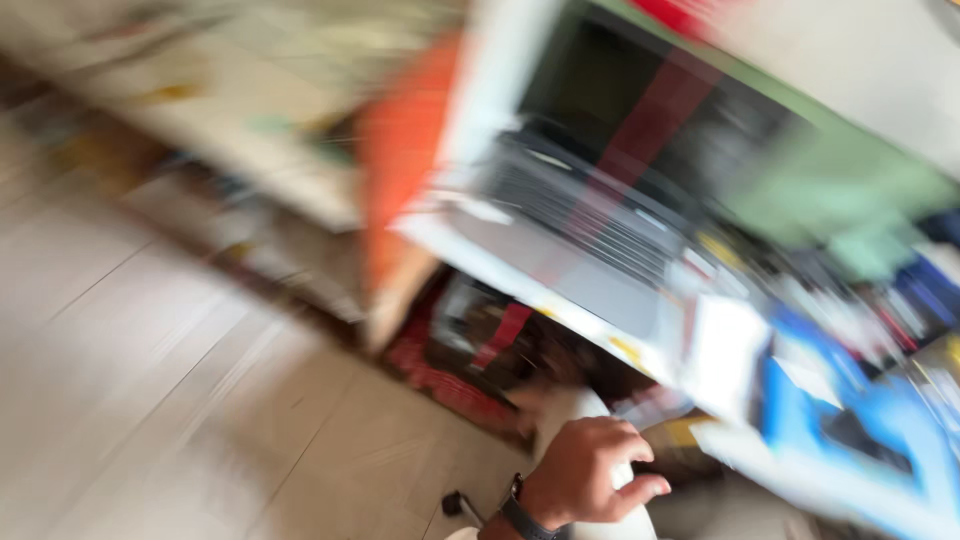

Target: The person sits at a repair bench with a disassembled smartphone. They handle the phone chassis and battery assembly, lift and reposition the frame, then hold the phone display panel and squeeze liquid adhesive from a yellow bottle onto it, rotating the panel to apply adhesive along its edges.

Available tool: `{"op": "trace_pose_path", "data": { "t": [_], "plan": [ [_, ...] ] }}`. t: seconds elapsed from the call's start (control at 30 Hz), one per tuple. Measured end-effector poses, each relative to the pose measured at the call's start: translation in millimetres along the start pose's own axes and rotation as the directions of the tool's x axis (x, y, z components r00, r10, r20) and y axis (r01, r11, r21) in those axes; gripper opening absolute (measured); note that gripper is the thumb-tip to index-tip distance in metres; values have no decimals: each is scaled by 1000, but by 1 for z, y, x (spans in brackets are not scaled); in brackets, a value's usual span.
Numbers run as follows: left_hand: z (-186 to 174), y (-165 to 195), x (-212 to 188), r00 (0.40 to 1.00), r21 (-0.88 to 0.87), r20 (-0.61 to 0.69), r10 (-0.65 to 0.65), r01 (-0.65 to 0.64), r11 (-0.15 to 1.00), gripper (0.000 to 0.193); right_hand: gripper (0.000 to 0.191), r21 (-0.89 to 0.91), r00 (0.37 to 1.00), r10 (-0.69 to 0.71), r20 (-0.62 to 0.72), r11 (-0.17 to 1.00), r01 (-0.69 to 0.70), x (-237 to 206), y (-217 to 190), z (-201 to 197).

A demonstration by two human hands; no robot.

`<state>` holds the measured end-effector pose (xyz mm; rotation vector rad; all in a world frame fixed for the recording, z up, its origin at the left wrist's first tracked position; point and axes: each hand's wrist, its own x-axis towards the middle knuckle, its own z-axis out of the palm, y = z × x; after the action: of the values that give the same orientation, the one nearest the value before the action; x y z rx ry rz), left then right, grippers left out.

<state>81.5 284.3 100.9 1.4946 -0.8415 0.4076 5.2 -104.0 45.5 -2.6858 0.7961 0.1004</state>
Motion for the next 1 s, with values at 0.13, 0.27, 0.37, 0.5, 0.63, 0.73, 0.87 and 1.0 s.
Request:
{"op": "trace_pose_path", "data": {
  "t": [0.13,0.27,0.37,0.5,0.63,0.73,0.87,1.0],
  "plan": [
    [108,-10,-22,836,-42,523,164,-167,985,13,80,93,980,193,-50,978,-188,-20,47,-27],
    [168,-34,-40,693,4,720,0,-4,1000,18,79,232,918,396,13,892,-388,-34,78,-42],
    [194,-43,-50,576,80,811,-104,68,994,16,71,298,935,342,-93,906,-302,-44,92,-50],
    [219,-47,-45,449,229,865,-223,42,973,22,61,142,936,305,-178,949,-283,-38,104,-55],
    [234,-49,-42,425,278,859,-287,83,957,21,55,101,923,305,-233,952,-289,-31,123,-58],
    [246,-46,-47,452,298,835,-315,110,948,23,43,177,906,296,-304,952,-251,-33,142,-57],
    [272,-55,-59,481,313,811,-333,124,942,20,26,154,846,120,-519,987,-46,-30,163,-47],
    [288,-77,-72,474,361,799,-370,114,926,21,19,111,736,-28,-676,984,140,-27,173,-41]
  ]
}}
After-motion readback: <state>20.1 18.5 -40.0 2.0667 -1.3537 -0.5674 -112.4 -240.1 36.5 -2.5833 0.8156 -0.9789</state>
